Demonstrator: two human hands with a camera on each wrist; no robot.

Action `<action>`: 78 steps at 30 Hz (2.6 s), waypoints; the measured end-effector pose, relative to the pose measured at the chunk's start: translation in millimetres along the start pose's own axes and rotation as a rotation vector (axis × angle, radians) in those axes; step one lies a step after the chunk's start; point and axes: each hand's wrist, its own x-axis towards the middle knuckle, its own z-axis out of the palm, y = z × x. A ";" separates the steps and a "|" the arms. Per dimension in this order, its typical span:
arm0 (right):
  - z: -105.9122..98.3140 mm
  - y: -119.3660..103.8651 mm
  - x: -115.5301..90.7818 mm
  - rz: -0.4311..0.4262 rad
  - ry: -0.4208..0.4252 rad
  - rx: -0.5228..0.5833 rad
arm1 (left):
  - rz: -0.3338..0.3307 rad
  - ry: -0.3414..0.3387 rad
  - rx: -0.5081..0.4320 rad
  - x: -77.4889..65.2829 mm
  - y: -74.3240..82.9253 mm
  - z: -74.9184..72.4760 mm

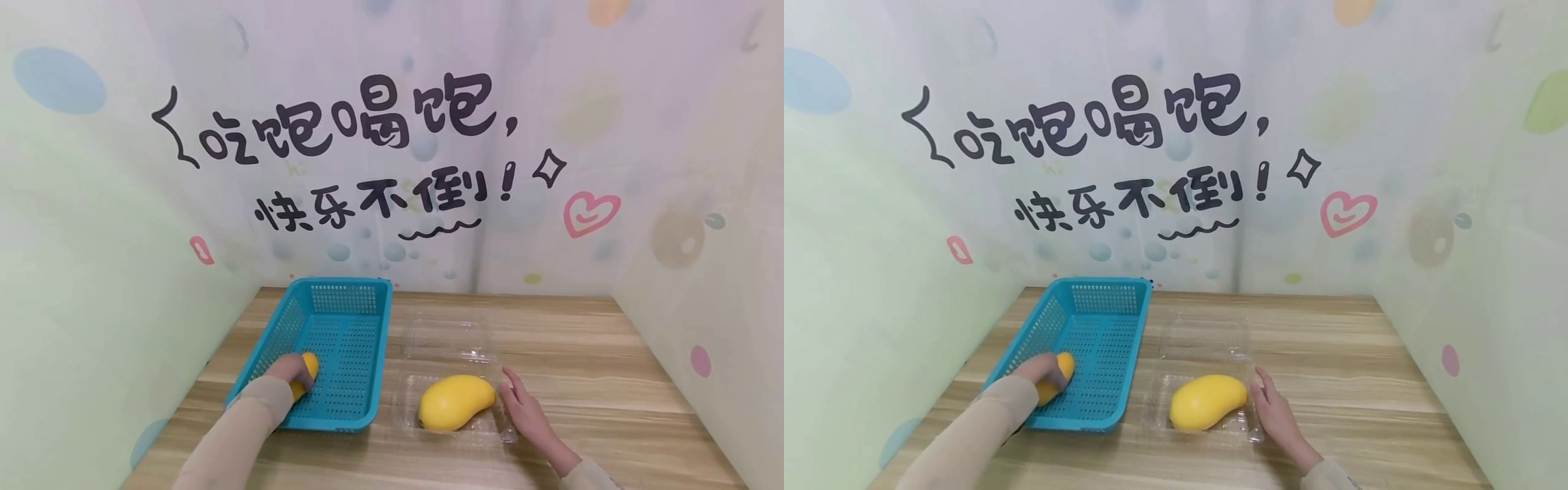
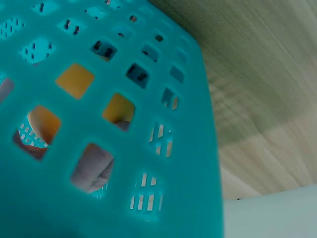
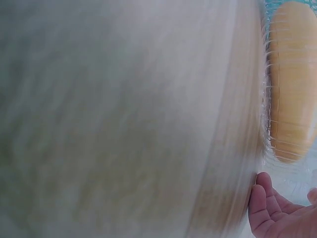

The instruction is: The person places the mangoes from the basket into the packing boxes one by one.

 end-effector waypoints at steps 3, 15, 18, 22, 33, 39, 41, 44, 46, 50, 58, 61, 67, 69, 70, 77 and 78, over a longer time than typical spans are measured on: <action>-0.2 0.1 -0.7 -0.003 0.002 -0.001 | -0.003 0.003 0.014 0.5 1.1 0.9; -2.9 -1.3 -2.6 -0.005 0.001 0.002 | -0.001 0.004 -0.005 -3.2 2.6 -0.5; -3.0 -1.0 -2.4 -0.001 0.000 0.005 | -0.003 0.008 -0.019 -1.7 2.3 0.8; -2.3 0.2 -1.0 0.008 0.002 0.009 | 0.006 0.015 -0.015 1.4 1.8 3.1; -1.1 -1.0 -0.7 0.011 -0.003 0.000 | 0.012 0.017 -0.078 1.7 -4.8 1.2; -0.9 -1.4 -1.7 0.010 0.003 -0.007 | 0.029 0.014 -0.182 -2.6 -8.5 -10.2; -0.9 -1.1 -2.2 0.005 0.009 -0.014 | 0.054 0.012 -0.197 -4.0 -7.6 -15.3; -0.7 -0.8 -2.5 -0.001 0.012 -0.016 | 0.106 0.022 -0.208 -9.0 -4.1 -22.8; -0.7 -0.6 -2.5 -0.002 0.011 -0.014 | 0.144 0.032 -0.204 -13.1 0.1 -27.3; -0.9 -0.5 -2.6 -0.005 0.010 -0.007 | 0.205 0.058 -0.166 -20.9 12.2 -35.5; -0.8 -1.3 -1.8 0.006 0.006 0.002 | 0.279 0.102 -0.083 -33.5 36.7 -44.2; -0.6 -1.8 -1.3 0.015 0.003 0.007 | 0.314 0.131 -0.055 -40.5 47.0 -42.5; -0.2 -0.4 -1.8 0.004 0.013 -0.009 | 0.385 0.186 -0.042 -54.5 71.7 -36.4; -0.1 -0.6 -1.6 0.001 0.014 -0.010 | 0.410 0.200 -0.054 -60.3 80.9 -35.0; -0.1 -0.6 -1.4 0.003 0.011 -0.008 | 0.422 0.202 -0.060 -63.3 85.6 -34.3; -0.2 -0.6 -1.2 0.001 0.010 -0.006 | 0.466 0.174 -0.101 -76.7 118.8 -25.2; -0.1 -0.6 -1.1 0.004 0.008 -0.005 | 0.471 0.162 -0.111 -77.5 123.0 -22.9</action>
